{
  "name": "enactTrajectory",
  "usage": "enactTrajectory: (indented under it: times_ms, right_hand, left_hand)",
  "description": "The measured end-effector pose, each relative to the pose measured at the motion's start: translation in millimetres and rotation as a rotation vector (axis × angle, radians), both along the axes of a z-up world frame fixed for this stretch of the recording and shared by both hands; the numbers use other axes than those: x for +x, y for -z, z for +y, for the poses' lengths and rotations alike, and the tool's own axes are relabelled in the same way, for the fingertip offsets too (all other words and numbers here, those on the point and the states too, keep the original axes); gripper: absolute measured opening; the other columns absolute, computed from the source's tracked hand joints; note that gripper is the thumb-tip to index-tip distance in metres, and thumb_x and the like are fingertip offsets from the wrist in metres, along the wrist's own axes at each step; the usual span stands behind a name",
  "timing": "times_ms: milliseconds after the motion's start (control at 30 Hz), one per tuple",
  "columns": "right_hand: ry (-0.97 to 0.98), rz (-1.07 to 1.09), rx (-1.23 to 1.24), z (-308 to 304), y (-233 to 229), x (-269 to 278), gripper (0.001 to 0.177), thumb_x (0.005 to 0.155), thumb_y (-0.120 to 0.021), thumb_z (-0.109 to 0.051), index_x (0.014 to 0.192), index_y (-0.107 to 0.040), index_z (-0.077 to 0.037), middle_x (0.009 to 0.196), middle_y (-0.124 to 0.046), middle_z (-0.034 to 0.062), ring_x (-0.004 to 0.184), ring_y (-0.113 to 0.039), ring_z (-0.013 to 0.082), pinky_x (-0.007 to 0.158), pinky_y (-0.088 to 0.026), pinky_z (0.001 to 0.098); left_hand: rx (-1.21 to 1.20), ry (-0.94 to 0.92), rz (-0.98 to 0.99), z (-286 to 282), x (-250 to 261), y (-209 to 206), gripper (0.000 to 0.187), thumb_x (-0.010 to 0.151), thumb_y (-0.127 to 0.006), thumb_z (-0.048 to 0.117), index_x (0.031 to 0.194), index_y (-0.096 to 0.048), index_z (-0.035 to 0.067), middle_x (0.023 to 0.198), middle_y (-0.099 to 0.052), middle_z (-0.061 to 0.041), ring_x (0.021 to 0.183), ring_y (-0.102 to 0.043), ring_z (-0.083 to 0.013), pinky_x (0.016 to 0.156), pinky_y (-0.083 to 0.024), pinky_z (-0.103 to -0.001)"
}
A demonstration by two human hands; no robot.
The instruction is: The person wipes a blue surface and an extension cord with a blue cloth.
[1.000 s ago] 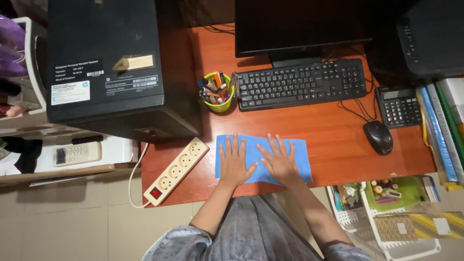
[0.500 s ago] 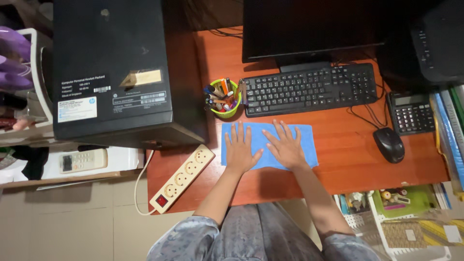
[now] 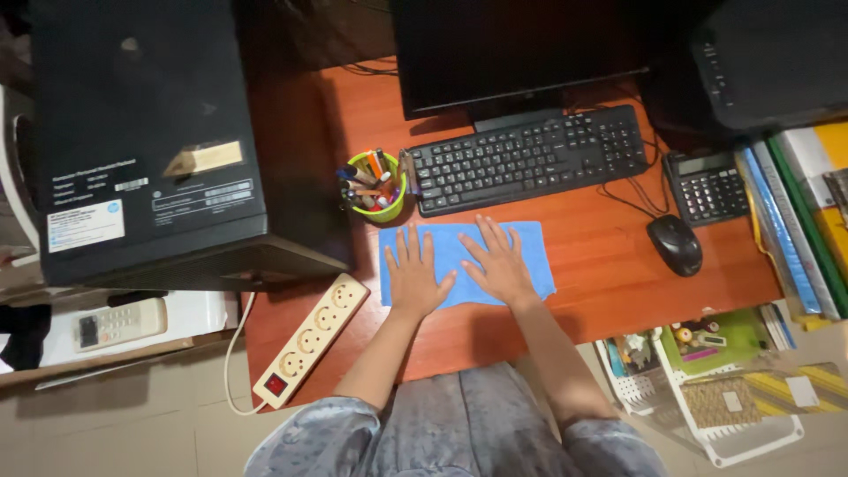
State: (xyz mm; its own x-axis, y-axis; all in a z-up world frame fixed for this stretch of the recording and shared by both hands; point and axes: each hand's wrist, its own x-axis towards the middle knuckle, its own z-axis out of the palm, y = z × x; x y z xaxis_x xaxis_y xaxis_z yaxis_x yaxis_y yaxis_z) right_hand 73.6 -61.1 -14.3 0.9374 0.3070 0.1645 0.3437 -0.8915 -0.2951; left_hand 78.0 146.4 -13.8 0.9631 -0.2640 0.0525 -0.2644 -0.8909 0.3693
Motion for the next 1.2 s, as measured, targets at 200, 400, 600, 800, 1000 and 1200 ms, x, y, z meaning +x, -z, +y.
enactTrajectory:
  times_ms: [200, 400, 600, 800, 1000, 1200]
  right_hand:
    - [-0.058, -0.1, 0.081, -7, 2, -9, 0.053, 0.095, -0.065, -0.035, 0.144, -0.058, -0.016, 0.159, -0.043, 0.0164, 0.147, -0.039, 0.0359, 0.117, -0.032, 0.0541]
    - [-0.144, 0.005, 0.073, -25, -12, -20, 0.058, 0.092, -0.065, -0.035, 0.146, -0.054, -0.016, 0.16, -0.039, 0.0176, 0.147, -0.037, 0.0364, 0.117, -0.028, 0.0568]
    - [-0.208, 0.065, 0.023, -60, -17, -35, 0.058, 0.094, -0.063, -0.036, 0.148, -0.052, -0.016, 0.162, -0.036, 0.0166, 0.148, -0.035, 0.0346, 0.117, -0.028, 0.0566]
    - [-0.199, 0.067, 0.023, -107, -25, -46, 0.057, 0.093, -0.063, -0.036, 0.146, -0.053, -0.017, 0.161, -0.039, 0.0139, 0.147, -0.037, 0.0327, 0.116, -0.029, 0.0554]
    - [-0.166, 0.025, 0.051, -148, -26, -37, 0.058, 0.092, -0.065, -0.035, 0.146, -0.054, -0.017, 0.159, -0.041, 0.0137, 0.145, -0.04, 0.0329, 0.115, -0.031, 0.0556]
    - [-0.107, -0.001, 0.027, -172, -21, -13, 0.058, 0.091, -0.066, -0.036, 0.145, -0.055, -0.019, 0.158, -0.043, 0.0119, 0.144, -0.041, 0.0321, 0.115, -0.031, 0.0557]
  left_hand:
    - [-0.01, -0.026, -0.023, -3, -6, 9, 0.092, 0.083, -0.066, 0.059, 0.151, -0.041, 0.001, 0.164, -0.022, -0.026, 0.152, -0.016, -0.0469, 0.116, -0.014, -0.072]
    - [0.021, -0.073, -0.002, -18, -34, 5, 0.092, 0.085, -0.064, 0.057, 0.152, -0.038, -0.001, 0.164, -0.02, -0.028, 0.152, -0.013, -0.0485, 0.115, -0.013, -0.073]
    - [0.052, -0.092, 0.034, -56, -63, 3, 0.092, 0.086, -0.062, 0.056, 0.152, -0.037, -0.004, 0.164, -0.018, -0.03, 0.151, -0.011, -0.0516, 0.112, -0.012, -0.076]
    - [0.027, -0.049, 0.0, -104, -73, 1, 0.091, 0.087, -0.061, 0.055, 0.151, -0.037, -0.005, 0.163, -0.018, -0.031, 0.15, -0.013, -0.0537, 0.111, -0.013, -0.077]
    - [0.032, 0.003, 0.044, -140, -49, -1, 0.09, 0.088, -0.061, 0.057, 0.151, -0.038, -0.004, 0.162, -0.02, -0.031, 0.15, -0.013, -0.0532, 0.111, -0.013, -0.077]
    - [0.031, 0.02, 0.053, -163, -18, -1, 0.091, 0.086, -0.06, 0.059, 0.153, -0.038, 0.001, 0.163, -0.02, -0.029, 0.151, -0.013, -0.0517, 0.112, -0.012, -0.076]
